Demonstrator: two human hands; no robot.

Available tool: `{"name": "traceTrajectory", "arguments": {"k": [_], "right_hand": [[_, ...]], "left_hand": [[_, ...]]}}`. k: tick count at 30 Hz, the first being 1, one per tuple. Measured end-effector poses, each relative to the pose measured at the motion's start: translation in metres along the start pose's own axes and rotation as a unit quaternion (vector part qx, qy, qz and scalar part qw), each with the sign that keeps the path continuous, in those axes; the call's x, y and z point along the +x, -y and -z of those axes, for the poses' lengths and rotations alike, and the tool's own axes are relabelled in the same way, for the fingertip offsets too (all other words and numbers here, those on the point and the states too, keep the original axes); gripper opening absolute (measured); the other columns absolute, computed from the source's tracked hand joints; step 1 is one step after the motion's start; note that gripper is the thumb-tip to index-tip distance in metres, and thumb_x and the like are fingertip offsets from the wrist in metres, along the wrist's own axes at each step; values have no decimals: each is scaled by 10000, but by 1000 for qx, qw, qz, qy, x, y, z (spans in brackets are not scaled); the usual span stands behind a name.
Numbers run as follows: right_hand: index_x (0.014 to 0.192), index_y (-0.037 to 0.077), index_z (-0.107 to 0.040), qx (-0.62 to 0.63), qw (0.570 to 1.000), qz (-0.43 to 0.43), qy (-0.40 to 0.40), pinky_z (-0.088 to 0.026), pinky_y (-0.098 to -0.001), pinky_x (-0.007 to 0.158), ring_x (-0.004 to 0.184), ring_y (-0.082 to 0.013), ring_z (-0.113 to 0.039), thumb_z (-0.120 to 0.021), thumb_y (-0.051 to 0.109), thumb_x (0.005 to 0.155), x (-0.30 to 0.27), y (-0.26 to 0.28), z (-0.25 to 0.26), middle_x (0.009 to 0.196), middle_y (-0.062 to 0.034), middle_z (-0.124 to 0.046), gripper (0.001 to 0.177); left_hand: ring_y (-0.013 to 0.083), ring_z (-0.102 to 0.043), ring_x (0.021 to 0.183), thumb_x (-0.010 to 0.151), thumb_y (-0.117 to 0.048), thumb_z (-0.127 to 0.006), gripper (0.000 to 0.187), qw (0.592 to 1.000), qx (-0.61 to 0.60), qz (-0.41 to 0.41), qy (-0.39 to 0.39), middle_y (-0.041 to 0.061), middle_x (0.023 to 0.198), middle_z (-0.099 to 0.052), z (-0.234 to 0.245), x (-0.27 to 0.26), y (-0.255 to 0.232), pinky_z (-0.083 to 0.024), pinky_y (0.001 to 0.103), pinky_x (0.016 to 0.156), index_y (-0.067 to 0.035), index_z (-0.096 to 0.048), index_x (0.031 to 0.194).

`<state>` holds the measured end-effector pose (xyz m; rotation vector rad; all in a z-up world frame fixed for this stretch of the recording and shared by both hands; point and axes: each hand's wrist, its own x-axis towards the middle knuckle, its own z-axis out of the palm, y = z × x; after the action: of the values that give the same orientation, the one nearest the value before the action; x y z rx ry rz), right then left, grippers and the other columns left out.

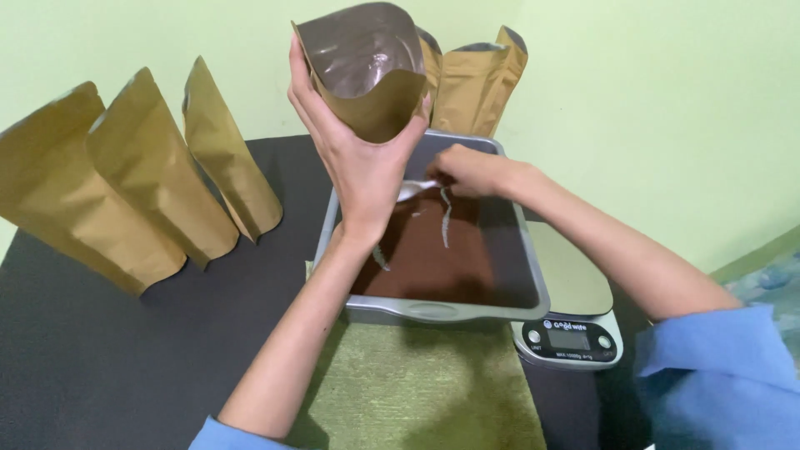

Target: Filling and weighing paper bags with coffee powder from a tray.

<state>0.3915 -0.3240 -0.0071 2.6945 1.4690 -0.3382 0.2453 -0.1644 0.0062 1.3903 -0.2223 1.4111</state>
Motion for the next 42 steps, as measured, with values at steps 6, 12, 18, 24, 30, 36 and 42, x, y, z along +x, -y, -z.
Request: {"name": "traceTrajectory", "arguments": {"k": [6,12,18,24,30,36,42], "right_hand": [[1454,172,-490,155,977,-42,-140,-506,-501,993,1280,-325,-576,-706,273,838,64,-2,-37,1488,-139,-569,660],[1017,60,-709,114,981,140,-63,-498,-393,740,856,-339,-644,-499,-137,709,13,25,-43,1015,-158,-732,421],[1036,207,-823,31,994,13,106,-523,-319,758,743,-170,-694,-550,9,784,-41,15,-2,831,9,-796,421],[1184,-10,-604,-175,972,-133,-79,-575,-558,750,827,-441,-724,-536,-79,928,22,-18,-50,1041,-215,-635,274],[1476,393,-513,43,994,-90,38,-577,-477,794,1034,-324,-710,-387,-202,775,-30,59,-3,1332,-5,-700,928],[1105,139,-752,-126,985,-94,67,-564,-433,592,919,-273,-721,-536,-45,745,-88,64,29,1130,-2,-743,459],[1118,268,-761,-88,985,-9,152,-528,-425,715,903,-221,-708,-537,16,757,-69,63,-15,1027,79,-784,494]], "left_hand": [[322,-317,1622,768,-72,-925,1146,999,4,33,11,136,1687,-299,2,5,-9,-313,493,1375,-167,-168,1623],[311,-366,1616,878,-223,-976,1115,1000,22,9,7,129,1668,-331,1,0,2,-366,486,1397,-199,-165,1643],[288,-396,1622,906,-230,-1002,1127,1000,22,7,17,119,1666,-362,0,-3,6,-407,462,1399,-221,-155,1649],[291,-368,1617,897,-212,-1000,1129,999,41,-6,22,134,1666,-351,1,0,3,-374,471,1399,-199,-150,1641],[318,-356,1597,846,-225,-962,1114,999,34,30,29,156,1658,-337,0,3,-1,-351,489,1354,-176,-166,1623],[296,-368,1614,887,-241,-983,1113,999,32,27,32,136,1667,-353,-1,-1,7,-379,481,1377,-209,-158,1633],[253,-358,1642,923,-236,-1014,1159,999,38,4,34,74,1708,-330,-2,-4,14,-393,476,1421,-221,-126,1667]]}}
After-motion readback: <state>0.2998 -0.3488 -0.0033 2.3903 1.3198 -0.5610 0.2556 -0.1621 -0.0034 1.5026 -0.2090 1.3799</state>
